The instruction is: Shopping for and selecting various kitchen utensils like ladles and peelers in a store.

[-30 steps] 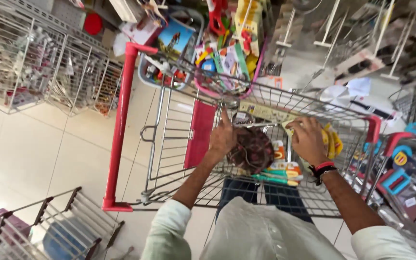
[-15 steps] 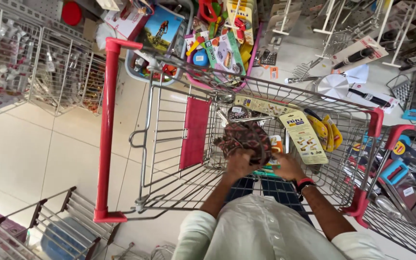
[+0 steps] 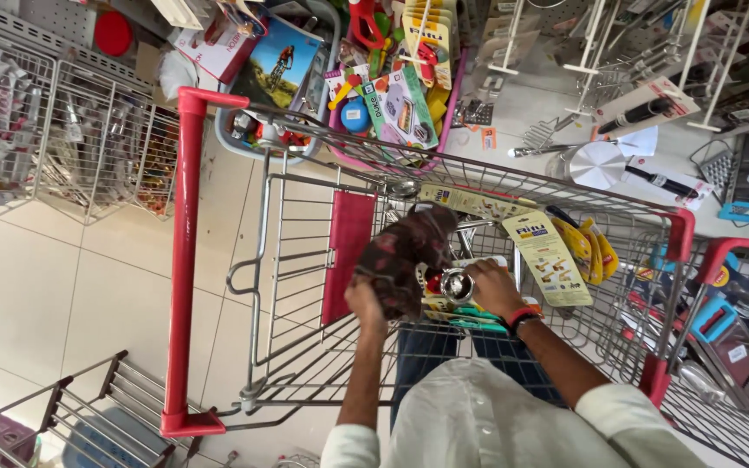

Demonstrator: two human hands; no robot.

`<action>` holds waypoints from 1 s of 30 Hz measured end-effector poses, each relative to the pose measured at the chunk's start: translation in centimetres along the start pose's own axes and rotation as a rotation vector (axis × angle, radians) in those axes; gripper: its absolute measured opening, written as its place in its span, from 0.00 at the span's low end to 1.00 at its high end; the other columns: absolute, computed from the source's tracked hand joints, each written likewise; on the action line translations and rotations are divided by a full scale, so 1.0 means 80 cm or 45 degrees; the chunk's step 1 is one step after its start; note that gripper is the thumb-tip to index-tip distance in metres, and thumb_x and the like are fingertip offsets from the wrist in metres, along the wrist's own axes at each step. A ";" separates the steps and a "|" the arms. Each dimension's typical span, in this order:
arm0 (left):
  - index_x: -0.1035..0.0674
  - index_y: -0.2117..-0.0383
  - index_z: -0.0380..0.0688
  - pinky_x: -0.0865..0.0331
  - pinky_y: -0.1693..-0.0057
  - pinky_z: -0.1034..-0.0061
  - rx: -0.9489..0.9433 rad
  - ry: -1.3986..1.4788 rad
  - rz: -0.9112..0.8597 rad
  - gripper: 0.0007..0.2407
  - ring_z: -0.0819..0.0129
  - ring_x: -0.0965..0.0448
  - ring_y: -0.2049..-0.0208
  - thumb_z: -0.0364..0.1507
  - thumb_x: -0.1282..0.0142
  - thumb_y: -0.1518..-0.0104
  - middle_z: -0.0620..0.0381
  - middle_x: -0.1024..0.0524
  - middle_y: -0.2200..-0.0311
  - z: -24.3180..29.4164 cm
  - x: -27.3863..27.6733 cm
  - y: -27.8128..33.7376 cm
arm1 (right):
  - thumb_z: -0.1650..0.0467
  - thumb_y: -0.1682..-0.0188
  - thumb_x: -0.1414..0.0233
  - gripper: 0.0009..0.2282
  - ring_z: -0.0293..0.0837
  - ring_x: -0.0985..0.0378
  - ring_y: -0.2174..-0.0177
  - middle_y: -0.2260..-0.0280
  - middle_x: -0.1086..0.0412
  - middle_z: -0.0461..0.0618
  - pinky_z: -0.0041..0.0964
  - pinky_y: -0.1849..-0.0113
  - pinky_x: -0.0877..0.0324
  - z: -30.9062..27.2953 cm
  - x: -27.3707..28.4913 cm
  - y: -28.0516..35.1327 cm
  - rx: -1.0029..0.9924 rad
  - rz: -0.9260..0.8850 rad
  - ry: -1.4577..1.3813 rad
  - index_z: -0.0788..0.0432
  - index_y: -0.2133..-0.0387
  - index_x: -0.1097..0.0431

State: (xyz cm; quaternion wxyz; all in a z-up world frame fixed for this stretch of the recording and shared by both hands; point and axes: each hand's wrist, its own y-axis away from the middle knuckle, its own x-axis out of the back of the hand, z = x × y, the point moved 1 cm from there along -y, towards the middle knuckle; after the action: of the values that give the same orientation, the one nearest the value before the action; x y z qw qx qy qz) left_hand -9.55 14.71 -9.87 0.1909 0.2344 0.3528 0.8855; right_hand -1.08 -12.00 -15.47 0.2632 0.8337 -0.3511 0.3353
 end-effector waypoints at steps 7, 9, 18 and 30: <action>0.21 0.58 0.36 0.26 0.62 0.67 -0.015 0.264 -0.102 0.16 0.63 0.22 0.68 0.38 0.53 0.35 0.53 0.23 0.67 0.052 0.067 0.064 | 0.68 0.57 0.42 0.18 0.59 0.31 0.50 0.54 0.32 0.61 0.55 0.54 0.30 -0.076 -0.016 -0.065 -0.183 -0.369 0.212 0.63 0.54 0.31; 0.22 0.52 0.38 0.25 0.57 0.67 0.096 0.364 -0.121 0.19 0.62 0.20 0.61 0.41 0.56 0.35 0.52 0.20 0.59 0.071 0.071 0.093 | 0.66 0.66 0.37 0.30 0.61 0.35 0.47 0.50 0.34 0.60 0.69 0.56 0.33 -0.082 -0.029 -0.066 -0.280 -0.476 0.427 0.60 0.47 0.33; 0.22 0.46 0.37 0.30 0.47 0.73 -0.034 0.089 -0.171 0.20 0.67 0.22 0.54 0.39 0.53 0.35 0.52 0.20 0.52 -0.007 0.073 0.070 | 0.76 0.58 0.45 0.13 0.52 0.18 0.66 0.66 0.22 0.58 0.46 0.60 0.25 0.023 -0.123 -0.004 -0.544 -0.416 -0.215 0.60 0.58 0.22; 0.26 0.45 0.55 0.24 0.66 0.55 -1.354 -1.788 -1.015 0.26 0.49 0.16 0.74 0.52 0.41 0.46 0.47 0.19 0.77 0.036 -0.017 0.206 | 0.57 0.41 0.53 0.22 0.50 0.27 0.48 0.48 0.28 0.53 0.48 0.47 0.30 -0.116 0.077 0.041 -0.719 -0.074 -2.184 0.59 0.42 0.33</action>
State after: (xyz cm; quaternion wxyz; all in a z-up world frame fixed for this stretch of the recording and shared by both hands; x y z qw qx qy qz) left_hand -9.67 4.36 3.38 0.7259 0.4564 -0.2352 0.4577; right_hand -3.81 -10.30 -4.35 0.1140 0.7103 -0.4749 -0.5069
